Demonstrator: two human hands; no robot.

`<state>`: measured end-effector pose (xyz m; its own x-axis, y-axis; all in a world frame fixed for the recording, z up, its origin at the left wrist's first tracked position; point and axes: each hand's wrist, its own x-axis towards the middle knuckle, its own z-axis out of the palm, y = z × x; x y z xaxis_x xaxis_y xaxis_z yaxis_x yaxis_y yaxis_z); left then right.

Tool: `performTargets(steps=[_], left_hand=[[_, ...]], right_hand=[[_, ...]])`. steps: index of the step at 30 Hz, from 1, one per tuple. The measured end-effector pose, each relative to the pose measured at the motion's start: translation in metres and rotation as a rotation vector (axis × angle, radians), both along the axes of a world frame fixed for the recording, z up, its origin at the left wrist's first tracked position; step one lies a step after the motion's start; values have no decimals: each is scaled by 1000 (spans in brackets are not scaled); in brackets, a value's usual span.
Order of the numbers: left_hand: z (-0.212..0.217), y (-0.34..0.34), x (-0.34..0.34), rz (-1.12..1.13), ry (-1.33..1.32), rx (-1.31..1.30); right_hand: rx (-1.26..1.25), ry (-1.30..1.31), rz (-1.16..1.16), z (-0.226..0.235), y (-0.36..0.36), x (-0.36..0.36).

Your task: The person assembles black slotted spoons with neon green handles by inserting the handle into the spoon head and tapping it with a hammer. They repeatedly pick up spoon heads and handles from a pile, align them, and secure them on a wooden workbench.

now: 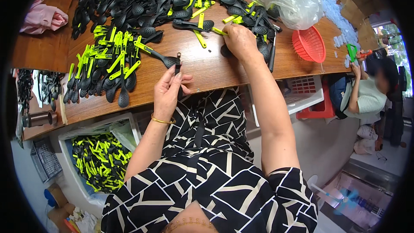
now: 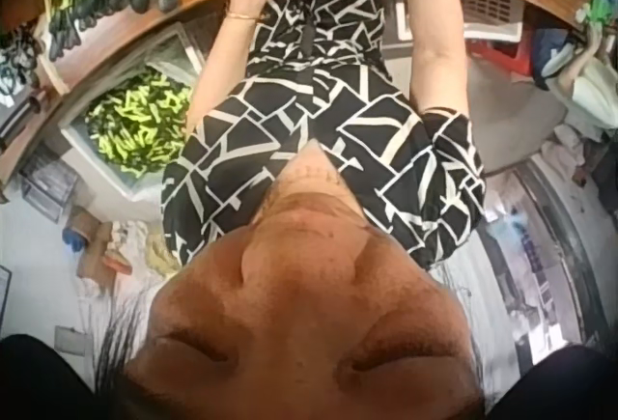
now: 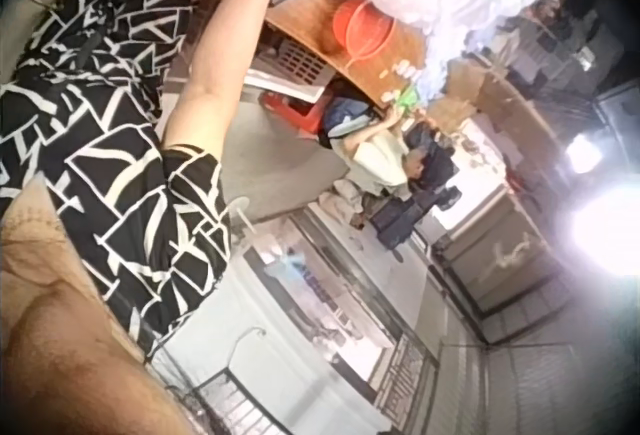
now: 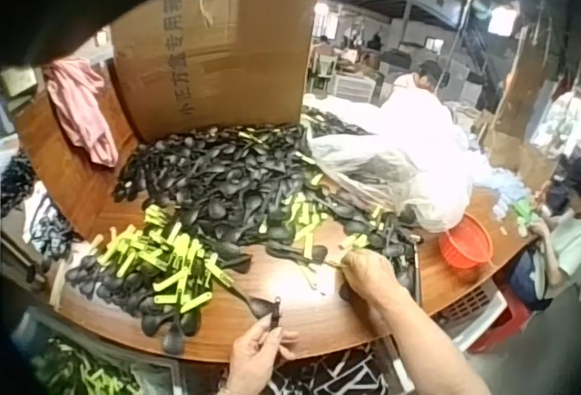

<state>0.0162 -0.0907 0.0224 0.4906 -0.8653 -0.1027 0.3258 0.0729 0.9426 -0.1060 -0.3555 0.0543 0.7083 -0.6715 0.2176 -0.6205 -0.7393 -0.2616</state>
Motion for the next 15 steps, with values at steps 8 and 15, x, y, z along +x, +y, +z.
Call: performTargets(steps=[8, 15], left_hand=[[11, 6, 2, -38, 24, 23], [6, 15, -3, -94, 58, 1]], right_hand=[[1333, -835, 214, 11, 112, 11], [1468, -785, 205, 6, 118, 13]])
